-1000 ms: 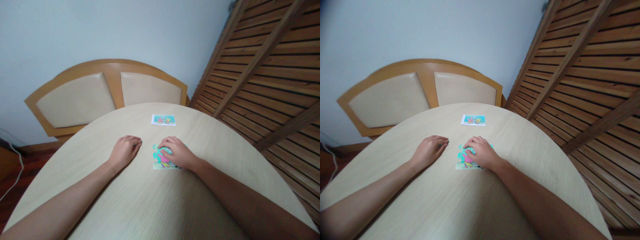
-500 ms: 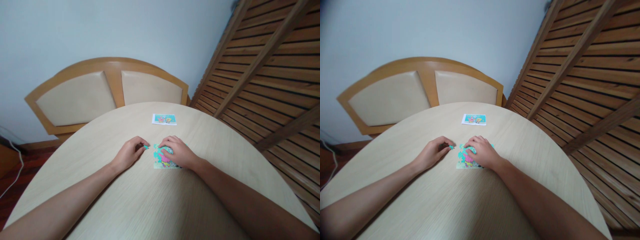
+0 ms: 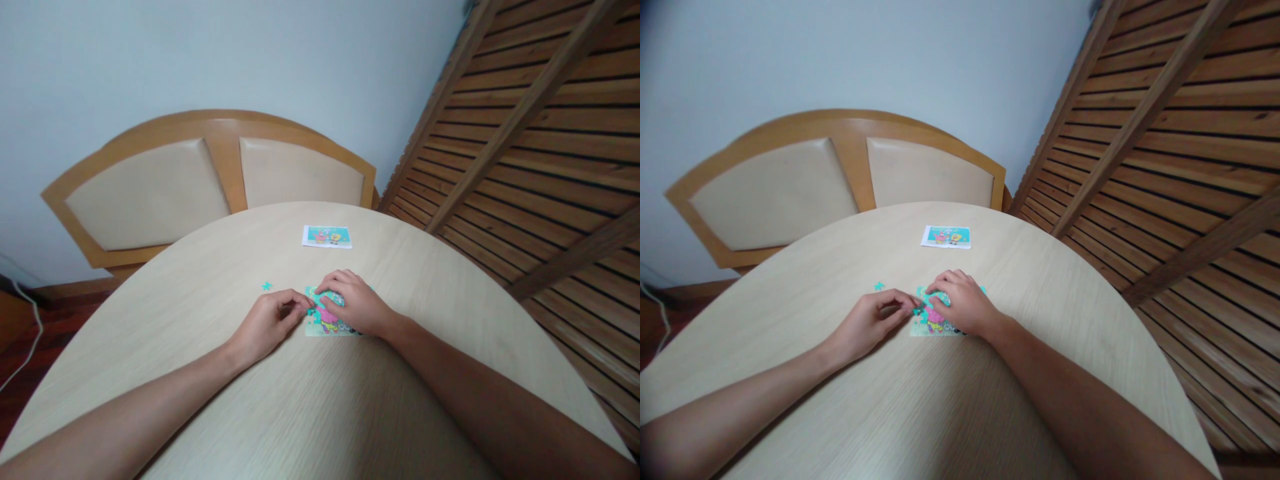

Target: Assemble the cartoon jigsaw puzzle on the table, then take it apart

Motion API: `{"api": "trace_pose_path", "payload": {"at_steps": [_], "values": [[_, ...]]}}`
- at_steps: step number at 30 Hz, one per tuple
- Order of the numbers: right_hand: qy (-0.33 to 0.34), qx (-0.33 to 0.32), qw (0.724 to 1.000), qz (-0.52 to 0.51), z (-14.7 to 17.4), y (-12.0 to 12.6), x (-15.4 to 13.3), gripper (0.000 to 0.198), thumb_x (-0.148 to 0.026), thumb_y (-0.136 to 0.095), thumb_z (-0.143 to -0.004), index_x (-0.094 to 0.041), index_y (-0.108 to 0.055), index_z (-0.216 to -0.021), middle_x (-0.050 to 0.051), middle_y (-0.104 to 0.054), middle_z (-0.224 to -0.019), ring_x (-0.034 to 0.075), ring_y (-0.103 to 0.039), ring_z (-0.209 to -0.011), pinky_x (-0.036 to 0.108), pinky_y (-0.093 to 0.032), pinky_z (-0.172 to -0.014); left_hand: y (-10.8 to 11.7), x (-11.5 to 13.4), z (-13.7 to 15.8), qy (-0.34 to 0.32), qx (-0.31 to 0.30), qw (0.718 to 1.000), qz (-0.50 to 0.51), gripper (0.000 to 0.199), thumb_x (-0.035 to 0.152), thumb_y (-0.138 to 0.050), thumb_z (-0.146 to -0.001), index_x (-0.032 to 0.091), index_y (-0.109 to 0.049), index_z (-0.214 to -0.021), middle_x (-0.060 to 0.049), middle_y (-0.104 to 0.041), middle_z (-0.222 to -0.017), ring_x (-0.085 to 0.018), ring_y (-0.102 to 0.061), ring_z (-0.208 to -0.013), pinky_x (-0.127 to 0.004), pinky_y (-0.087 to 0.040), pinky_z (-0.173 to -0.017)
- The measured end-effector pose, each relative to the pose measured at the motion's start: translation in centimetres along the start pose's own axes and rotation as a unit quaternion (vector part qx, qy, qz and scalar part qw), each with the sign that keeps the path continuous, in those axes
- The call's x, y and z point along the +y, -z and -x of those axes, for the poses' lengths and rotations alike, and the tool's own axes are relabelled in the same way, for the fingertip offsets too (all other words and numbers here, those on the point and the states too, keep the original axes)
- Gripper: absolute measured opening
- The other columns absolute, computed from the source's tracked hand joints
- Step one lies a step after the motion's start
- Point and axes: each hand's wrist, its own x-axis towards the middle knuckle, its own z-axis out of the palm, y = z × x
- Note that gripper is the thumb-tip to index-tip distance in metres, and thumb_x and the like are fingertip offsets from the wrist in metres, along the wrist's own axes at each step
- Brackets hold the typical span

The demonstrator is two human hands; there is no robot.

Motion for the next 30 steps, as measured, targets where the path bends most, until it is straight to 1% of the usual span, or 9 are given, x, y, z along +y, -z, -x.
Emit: {"api": "trace_pose_path", "payload": {"at_steps": [4, 7, 11, 22, 26, 30], "values": [[0.004, 0.000, 1.000, 0.001, 0.0, 0.0, 0.1, 0.018, -0.017, -0.063, -0.088, -0.022, -0.071, -0.104, 0.006, -0.067, -0.108, 0.023, -0.057, -0.106, 0.041, -0.044, -0.097, -0.1, -0.2, 0.2, 0.002, -0.015, 1.000, -0.016, 0.013, 0.026, -0.059, -0.092, 0.017, -0.069, -0.090, -0.005, -0.074, -0.093, -0.017, -0.068, -0.085, -0.029, -0.055, -0.080], [0.005, -0.001, 1.000, 0.001, 0.0, -0.1, 0.1, 0.018, -0.018, -0.064, -0.088, -0.021, -0.071, -0.104, 0.007, -0.067, -0.108, 0.023, -0.057, -0.106, 0.041, -0.044, -0.097, -0.1, -0.3, 0.3, 0.000, -0.013, 0.999, -0.033, 0.013, 0.025, -0.059, -0.091, 0.017, -0.068, -0.095, -0.004, -0.073, -0.088, -0.015, -0.066, -0.078, -0.027, -0.053, -0.071], [0.004, 0.001, 1.000, 0.001, 0.0, -0.1, 0.2, 0.017, -0.018, -0.064, -0.088, -0.022, -0.071, -0.104, 0.006, -0.067, -0.108, 0.023, -0.057, -0.107, 0.040, -0.044, -0.097, -0.3, -0.2, 0.3, -0.007, -0.015, 0.998, -0.053, 0.013, 0.024, -0.059, -0.090, 0.017, -0.068, -0.096, -0.004, -0.072, -0.087, -0.014, -0.063, -0.073, -0.025, -0.049, -0.066], [0.014, -0.003, 0.999, 0.039, -0.1, 0.1, -0.2, 0.016, -0.021, -0.063, -0.091, -0.021, -0.073, -0.103, 0.007, -0.067, -0.106, 0.024, -0.058, -0.104, 0.040, -0.045, -0.093, -0.2, -0.1, 0.4, -0.016, -0.019, 0.998, -0.061, 0.016, 0.024, -0.060, -0.090, 0.018, -0.067, -0.102, -0.004, -0.073, -0.090, -0.015, -0.066, -0.078, -0.026, -0.053, -0.070], [0.028, -0.014, 0.999, 0.044, -0.1, 0.6, -0.3, 0.016, -0.023, -0.063, -0.091, -0.021, -0.074, -0.103, 0.008, -0.067, -0.105, 0.024, -0.058, -0.103, 0.040, -0.046, -0.093, -0.1, 0.2, 0.3, -0.026, -0.020, 0.996, -0.089, 0.016, 0.024, -0.057, -0.091, 0.018, -0.067, -0.102, -0.004, -0.073, -0.088, -0.015, -0.067, -0.076, -0.026, -0.053, -0.070], [0.046, -0.025, 0.998, 0.033, 0.1, 1.0, -0.1, 0.020, -0.025, -0.065, -0.089, -0.023, -0.074, -0.107, 0.008, -0.067, -0.108, 0.024, -0.059, -0.103, 0.040, -0.047, -0.094, 0.0, 0.3, 0.2, -0.043, -0.025, 0.989, -0.137, 0.015, 0.023, -0.056, -0.091, 0.019, -0.066, -0.102, -0.004, -0.074, -0.092, -0.016, -0.067, -0.079, -0.028, -0.053, -0.073]]}}
